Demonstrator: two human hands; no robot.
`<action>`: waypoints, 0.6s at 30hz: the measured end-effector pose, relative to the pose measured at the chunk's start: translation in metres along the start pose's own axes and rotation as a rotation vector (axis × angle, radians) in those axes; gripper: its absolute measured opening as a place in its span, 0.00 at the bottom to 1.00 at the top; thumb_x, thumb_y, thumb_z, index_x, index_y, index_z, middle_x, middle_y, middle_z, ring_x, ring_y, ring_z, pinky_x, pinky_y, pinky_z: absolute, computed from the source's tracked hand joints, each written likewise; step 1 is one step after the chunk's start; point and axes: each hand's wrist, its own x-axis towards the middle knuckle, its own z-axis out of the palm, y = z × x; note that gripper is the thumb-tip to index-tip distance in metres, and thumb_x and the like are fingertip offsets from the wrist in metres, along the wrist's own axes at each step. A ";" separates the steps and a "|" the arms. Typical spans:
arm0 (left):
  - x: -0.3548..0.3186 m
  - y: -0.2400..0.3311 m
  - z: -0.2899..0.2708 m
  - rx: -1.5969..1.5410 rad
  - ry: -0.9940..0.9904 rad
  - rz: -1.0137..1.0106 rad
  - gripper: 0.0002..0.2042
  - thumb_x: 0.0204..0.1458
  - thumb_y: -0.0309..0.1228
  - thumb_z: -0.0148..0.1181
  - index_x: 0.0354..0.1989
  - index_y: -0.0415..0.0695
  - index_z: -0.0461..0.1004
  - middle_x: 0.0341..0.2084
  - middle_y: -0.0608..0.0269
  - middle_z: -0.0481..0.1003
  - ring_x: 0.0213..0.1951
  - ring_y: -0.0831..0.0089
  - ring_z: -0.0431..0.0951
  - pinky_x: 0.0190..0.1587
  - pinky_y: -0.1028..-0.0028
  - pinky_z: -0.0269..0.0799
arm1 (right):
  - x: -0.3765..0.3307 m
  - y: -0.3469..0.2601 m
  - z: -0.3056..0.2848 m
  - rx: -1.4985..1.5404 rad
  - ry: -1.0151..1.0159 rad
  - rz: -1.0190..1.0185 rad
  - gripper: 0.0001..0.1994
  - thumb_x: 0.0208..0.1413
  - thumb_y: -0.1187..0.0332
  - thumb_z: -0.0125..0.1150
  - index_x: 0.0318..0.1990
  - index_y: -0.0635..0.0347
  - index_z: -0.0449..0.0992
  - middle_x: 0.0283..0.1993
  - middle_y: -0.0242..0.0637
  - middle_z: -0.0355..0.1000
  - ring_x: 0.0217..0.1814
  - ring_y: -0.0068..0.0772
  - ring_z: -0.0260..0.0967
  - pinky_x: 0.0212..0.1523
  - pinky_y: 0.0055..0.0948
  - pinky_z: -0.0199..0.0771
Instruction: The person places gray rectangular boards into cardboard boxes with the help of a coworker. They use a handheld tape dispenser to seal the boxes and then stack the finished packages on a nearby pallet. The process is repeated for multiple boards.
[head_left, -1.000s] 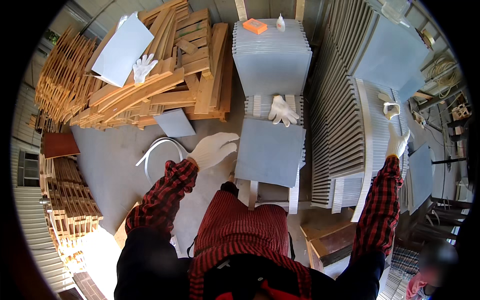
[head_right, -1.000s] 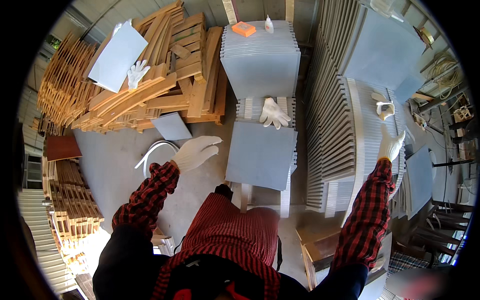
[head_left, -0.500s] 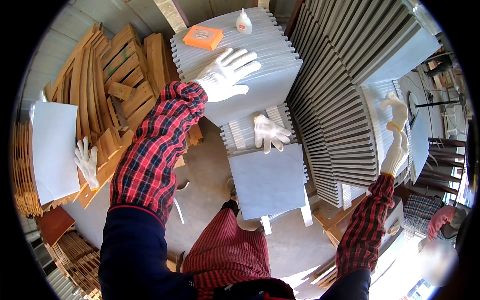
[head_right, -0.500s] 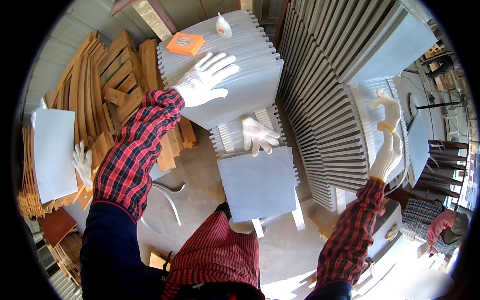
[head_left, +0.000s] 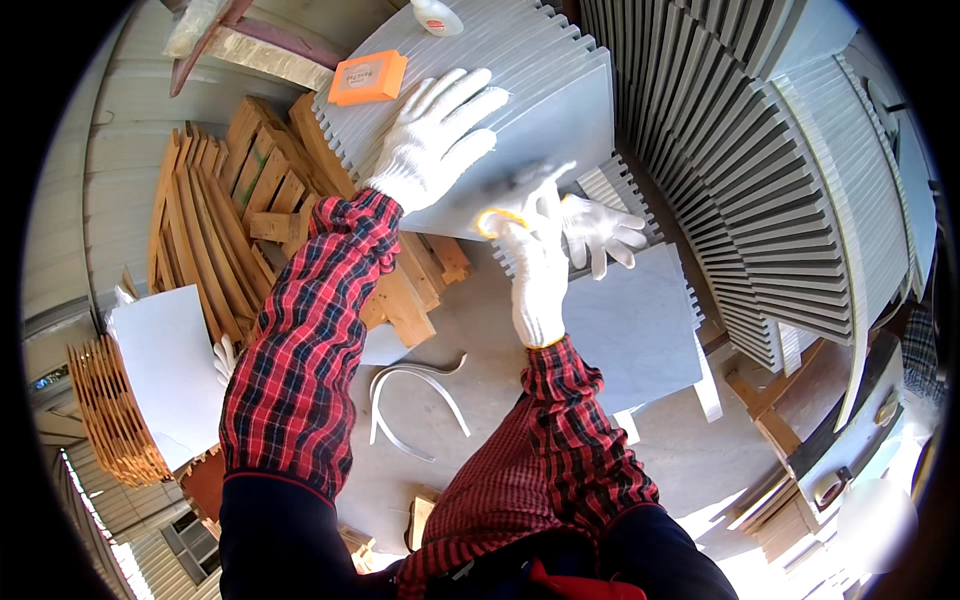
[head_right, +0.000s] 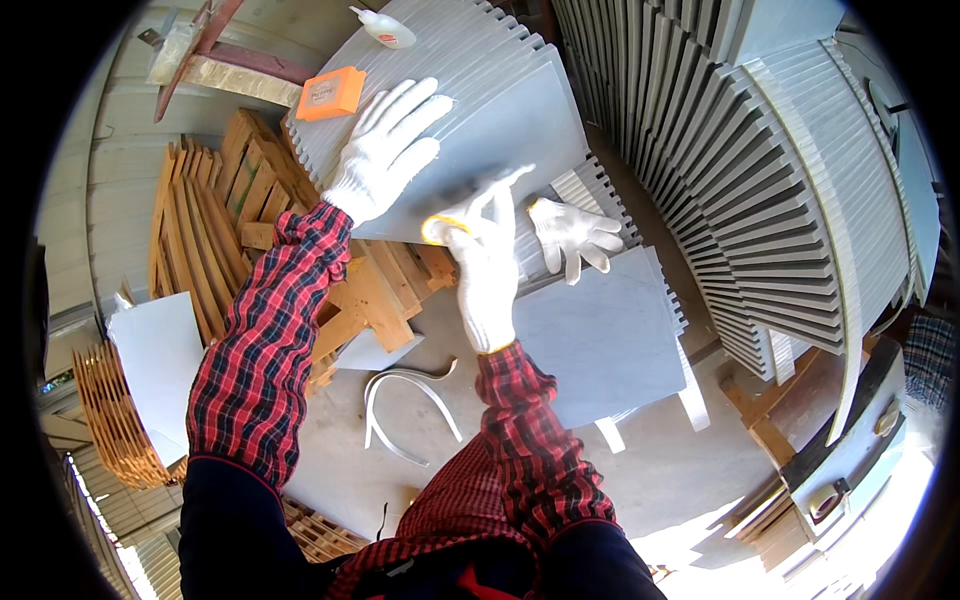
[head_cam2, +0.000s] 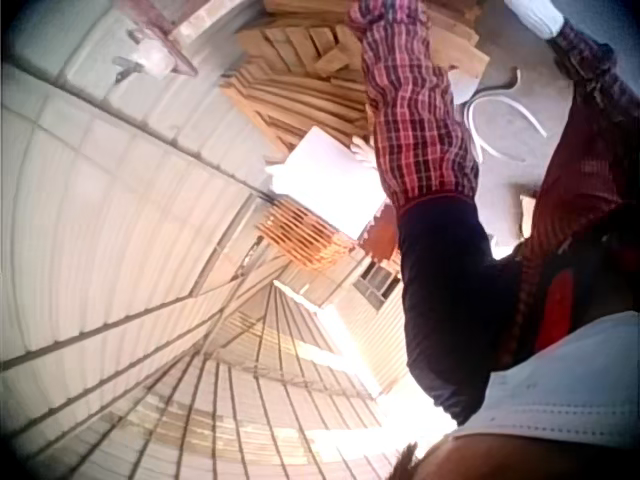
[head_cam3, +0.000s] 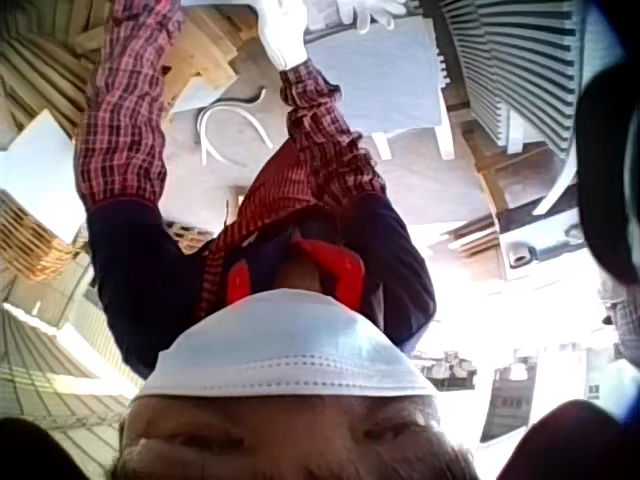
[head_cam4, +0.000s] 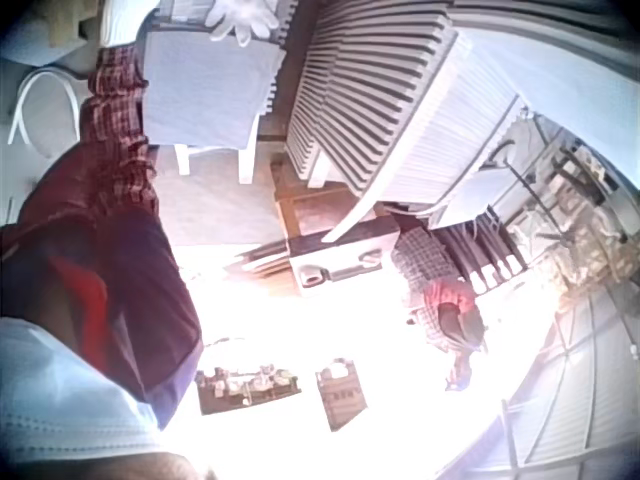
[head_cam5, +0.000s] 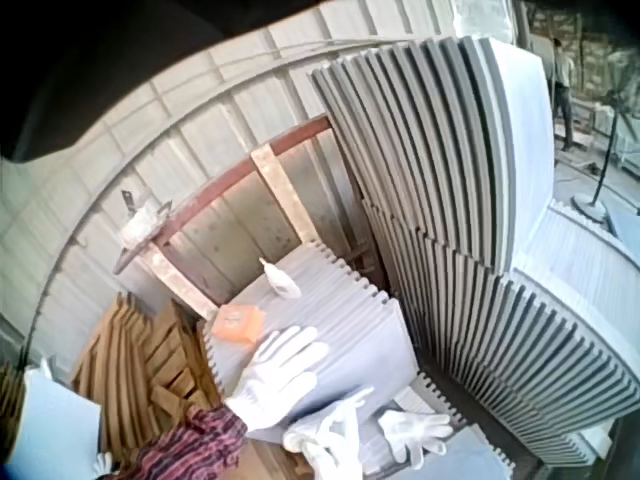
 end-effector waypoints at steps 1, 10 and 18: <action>0.001 -0.002 0.002 -0.024 0.010 0.004 0.21 0.63 0.42 0.53 0.64 0.54 0.71 0.68 0.60 0.65 0.70 0.57 0.60 0.73 0.53 0.49 | 0.003 0.015 0.018 0.020 -0.004 -0.032 0.10 0.59 0.68 0.63 0.47 0.58 0.81 0.76 0.56 0.52 0.74 0.54 0.54 0.71 0.42 0.55; 0.001 -0.003 0.005 -0.186 0.036 -0.047 0.18 0.66 0.35 0.49 0.62 0.50 0.75 0.65 0.61 0.70 0.67 0.57 0.66 0.70 0.60 0.58 | 0.066 0.052 0.052 -0.319 0.196 -0.428 0.19 0.48 0.60 0.74 0.41 0.62 0.77 0.78 0.70 0.37 0.80 0.73 0.35 0.74 0.61 0.38; -0.009 0.001 0.001 -0.172 0.028 -0.085 0.17 0.65 0.32 0.52 0.61 0.48 0.76 0.64 0.58 0.71 0.67 0.55 0.66 0.69 0.60 0.59 | 0.154 0.071 0.017 0.045 0.670 -0.012 0.26 0.68 0.45 0.50 0.55 0.61 0.68 0.57 0.46 0.68 0.59 0.39 0.65 0.63 0.35 0.64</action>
